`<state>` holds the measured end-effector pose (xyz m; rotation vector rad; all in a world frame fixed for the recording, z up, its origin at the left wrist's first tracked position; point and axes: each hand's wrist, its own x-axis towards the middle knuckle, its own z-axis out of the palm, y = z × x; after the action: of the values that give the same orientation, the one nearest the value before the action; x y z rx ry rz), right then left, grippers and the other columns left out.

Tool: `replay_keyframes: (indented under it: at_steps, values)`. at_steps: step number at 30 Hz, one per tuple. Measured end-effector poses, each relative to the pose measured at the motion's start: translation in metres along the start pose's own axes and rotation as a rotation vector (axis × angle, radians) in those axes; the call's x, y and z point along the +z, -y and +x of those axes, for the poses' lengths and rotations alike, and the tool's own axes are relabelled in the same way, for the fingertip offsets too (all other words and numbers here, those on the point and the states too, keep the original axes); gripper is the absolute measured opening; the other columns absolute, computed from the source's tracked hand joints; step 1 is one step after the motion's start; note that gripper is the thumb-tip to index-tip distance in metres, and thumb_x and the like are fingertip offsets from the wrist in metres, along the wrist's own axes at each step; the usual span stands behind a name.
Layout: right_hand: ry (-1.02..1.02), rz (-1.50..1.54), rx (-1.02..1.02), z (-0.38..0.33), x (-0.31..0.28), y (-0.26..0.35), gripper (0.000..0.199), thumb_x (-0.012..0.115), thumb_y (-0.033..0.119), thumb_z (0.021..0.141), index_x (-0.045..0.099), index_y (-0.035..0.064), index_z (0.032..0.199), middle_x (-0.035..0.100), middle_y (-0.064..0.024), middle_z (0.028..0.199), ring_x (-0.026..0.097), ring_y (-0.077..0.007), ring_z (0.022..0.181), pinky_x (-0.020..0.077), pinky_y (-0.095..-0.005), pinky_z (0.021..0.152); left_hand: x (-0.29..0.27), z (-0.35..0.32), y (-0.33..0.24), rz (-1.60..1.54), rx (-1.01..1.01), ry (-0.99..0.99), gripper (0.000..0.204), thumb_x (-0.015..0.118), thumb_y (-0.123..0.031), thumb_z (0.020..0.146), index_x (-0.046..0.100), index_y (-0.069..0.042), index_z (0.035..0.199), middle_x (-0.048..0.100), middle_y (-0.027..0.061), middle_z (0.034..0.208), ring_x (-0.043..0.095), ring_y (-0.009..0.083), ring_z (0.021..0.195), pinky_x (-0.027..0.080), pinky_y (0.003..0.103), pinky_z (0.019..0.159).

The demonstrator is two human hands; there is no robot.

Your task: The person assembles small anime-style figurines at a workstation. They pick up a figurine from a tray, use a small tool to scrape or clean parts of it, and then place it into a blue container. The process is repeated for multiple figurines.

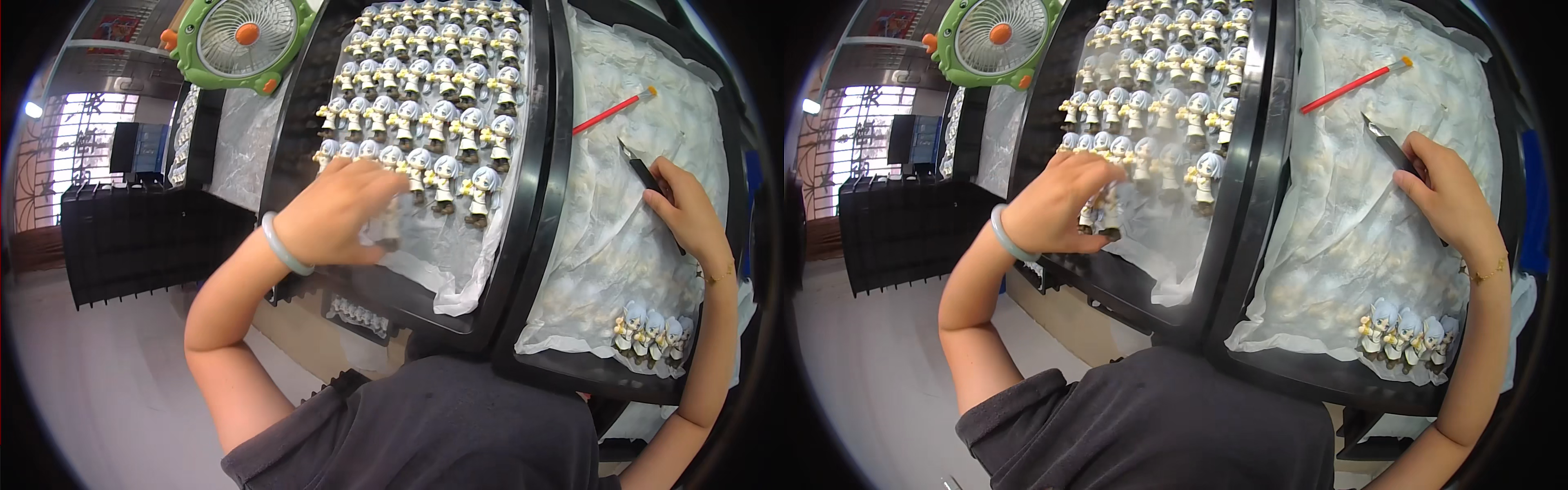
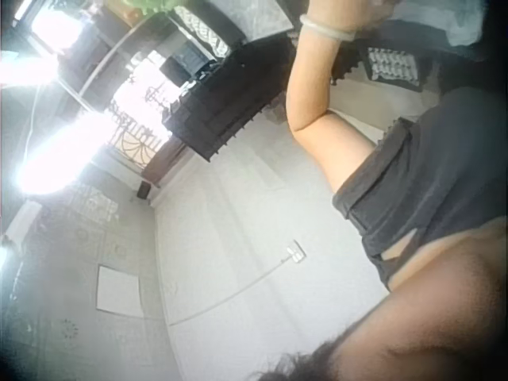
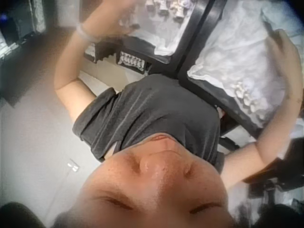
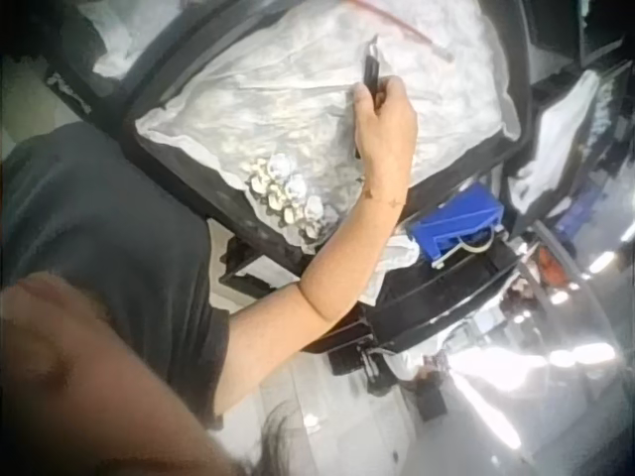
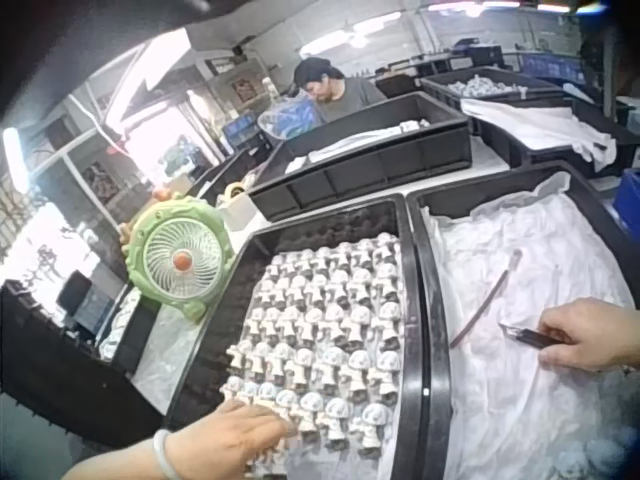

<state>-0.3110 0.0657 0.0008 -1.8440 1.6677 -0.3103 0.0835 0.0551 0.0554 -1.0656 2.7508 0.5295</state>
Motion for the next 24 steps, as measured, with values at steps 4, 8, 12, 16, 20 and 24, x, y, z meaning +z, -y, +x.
replay_keyframes:
  at_steps: [4, 8, 12, 16, 20, 24]
  values:
    - [0.037, -0.011, 0.021, -0.002, -0.003, -0.005, 0.017, 0.057, 0.008, 0.075, 0.044, -0.0012, 0.081, 0.041, -0.0090, 0.063, 0.036, -0.0183, 0.058, 0.0335, -0.0298, 0.057, 0.027, -0.014, 0.019, 0.037, -0.041, 0.018, 0.064, 0.076, -0.015, 0.048, 0.049, -0.009, 0.106, 0.047, 0.0090, 0.100, 0.045, 0.0292, 0.098, 0.033, 0.038, 0.086]
    - [0.034, -0.033, -0.045, 0.002, -0.002, -0.007, 0.017, 0.057, 0.012, 0.076, 0.048, -0.0008, 0.082, 0.049, -0.0123, 0.066, 0.045, -0.0246, 0.061, 0.0372, -0.0344, 0.059, 0.027, -0.010, 0.017, 0.214, -0.134, 0.114, 0.068, 0.078, -0.017, 0.048, 0.046, -0.011, 0.108, 0.043, 0.0099, 0.098, 0.044, 0.0296, 0.096, 0.034, 0.038, 0.082]
    - [-0.032, -0.167, -0.193, 0.004, 0.002, -0.022, 0.022, 0.059, 0.016, 0.077, 0.052, 0.0005, 0.090, 0.059, -0.0161, 0.080, 0.056, -0.0323, 0.076, 0.0424, -0.0384, 0.067, -0.006, 0.016, -0.005, -0.042, 0.072, -0.069, 0.050, 0.078, -0.014, 0.048, 0.052, -0.004, 0.089, 0.049, 0.0123, 0.089, 0.047, 0.0308, 0.086, 0.037, 0.037, 0.078]
    - [0.068, -0.134, -0.122, 0.002, -0.005, -0.013, 0.030, 0.059, 0.026, 0.077, 0.055, 0.0018, 0.094, 0.060, -0.0191, 0.087, 0.057, -0.0361, 0.084, 0.0439, -0.0427, 0.074, -0.026, 0.070, -0.088, -0.446, 0.429, -0.130, 0.029, 0.070, -0.011, 0.057, 0.053, -0.004, 0.079, 0.049, 0.0080, 0.070, 0.049, 0.0264, 0.066, 0.038, 0.034, 0.062]
    - [0.003, -0.200, -0.118, 0.002, 0.007, -0.023, 0.031, 0.060, 0.026, 0.073, 0.058, 0.0035, 0.094, 0.062, -0.0177, 0.086, 0.059, -0.0352, 0.083, 0.0452, -0.0429, 0.074, -0.002, 0.147, -0.175, -0.293, 0.797, 0.059, 0.023, 0.067, -0.015, 0.066, 0.054, -0.006, 0.083, 0.054, 0.0075, 0.073, 0.053, 0.0268, 0.068, 0.040, 0.037, 0.061]
    - [0.000, -0.210, -0.107, 0.010, 0.011, -0.022, 0.027, 0.060, 0.024, 0.072, 0.061, 0.0041, 0.090, 0.062, -0.0166, 0.083, 0.060, -0.0341, 0.082, 0.0462, -0.0423, 0.072, 0.036, 0.188, -0.202, -0.035, 0.740, 0.215, 0.026, 0.064, -0.027, 0.074, 0.053, -0.004, 0.080, 0.057, 0.0131, 0.067, 0.057, 0.0309, 0.064, 0.044, 0.039, 0.059]
